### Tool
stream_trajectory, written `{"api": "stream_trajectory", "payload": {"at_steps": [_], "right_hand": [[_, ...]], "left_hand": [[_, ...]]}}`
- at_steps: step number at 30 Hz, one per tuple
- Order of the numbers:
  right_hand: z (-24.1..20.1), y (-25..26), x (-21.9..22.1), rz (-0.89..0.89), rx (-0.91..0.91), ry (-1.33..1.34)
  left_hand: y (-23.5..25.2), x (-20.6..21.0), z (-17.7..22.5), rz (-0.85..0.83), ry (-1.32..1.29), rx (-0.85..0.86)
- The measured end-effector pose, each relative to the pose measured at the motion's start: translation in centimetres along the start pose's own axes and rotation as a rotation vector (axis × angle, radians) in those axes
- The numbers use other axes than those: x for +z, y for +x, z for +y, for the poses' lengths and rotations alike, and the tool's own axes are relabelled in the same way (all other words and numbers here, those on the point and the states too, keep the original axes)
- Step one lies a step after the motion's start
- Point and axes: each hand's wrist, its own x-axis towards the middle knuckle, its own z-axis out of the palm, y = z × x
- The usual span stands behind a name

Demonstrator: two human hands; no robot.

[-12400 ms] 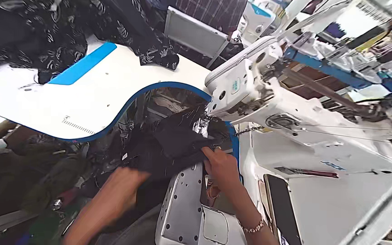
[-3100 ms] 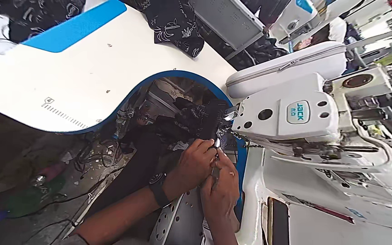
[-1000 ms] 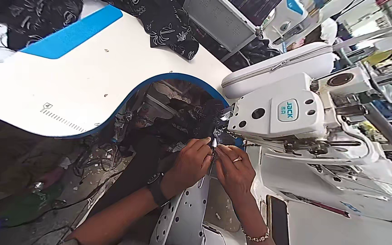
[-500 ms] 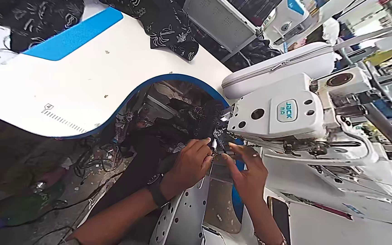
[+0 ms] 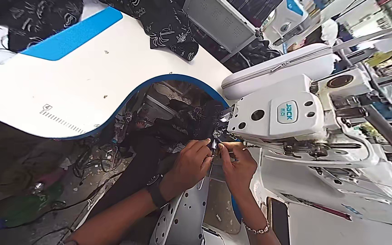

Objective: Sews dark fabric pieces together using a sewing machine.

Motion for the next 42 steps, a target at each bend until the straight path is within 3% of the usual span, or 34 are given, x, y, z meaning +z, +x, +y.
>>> {"api": "stream_trajectory", "payload": {"at_steps": [4, 9, 12, 18, 24, 39, 42], "right_hand": [[0.6, 0.7, -0.4, 0.004, -0.155, -0.218], [1.0, 0.9, -0.8, -0.123, -0.037, 0.029], [1.1, 0.8, -0.6, -0.102, -0.013, 0.098], [1.2, 0.8, -0.2, -0.005, -0.235, 0.007], [0.9, 0.9, -0.4, -0.037, -0.308, -0.105], [-0.8, 0.9, -0.4, -0.08, 0.162, -0.062], [-0.6, 0.7, -0.4, -0.041, 0.118, -0.075]], "left_hand": [[0.1, -0.1, 0.0, 0.002, 0.009, 0.011], [0.1, -0.1, 0.0, 0.003, 0.007, 0.005], [0.0, -0.1, 0.0, -0.006, 0.004, 0.006], [0.0, 0.0, 0.0, -0.005, 0.009, 0.006], [0.1, -0.1, 0.0, 0.001, 0.013, 0.009], [0.1, -0.1, -0.1, -0.007, 0.007, 0.015], [0.1, -0.1, 0.0, -0.011, 0.007, 0.015]]}}
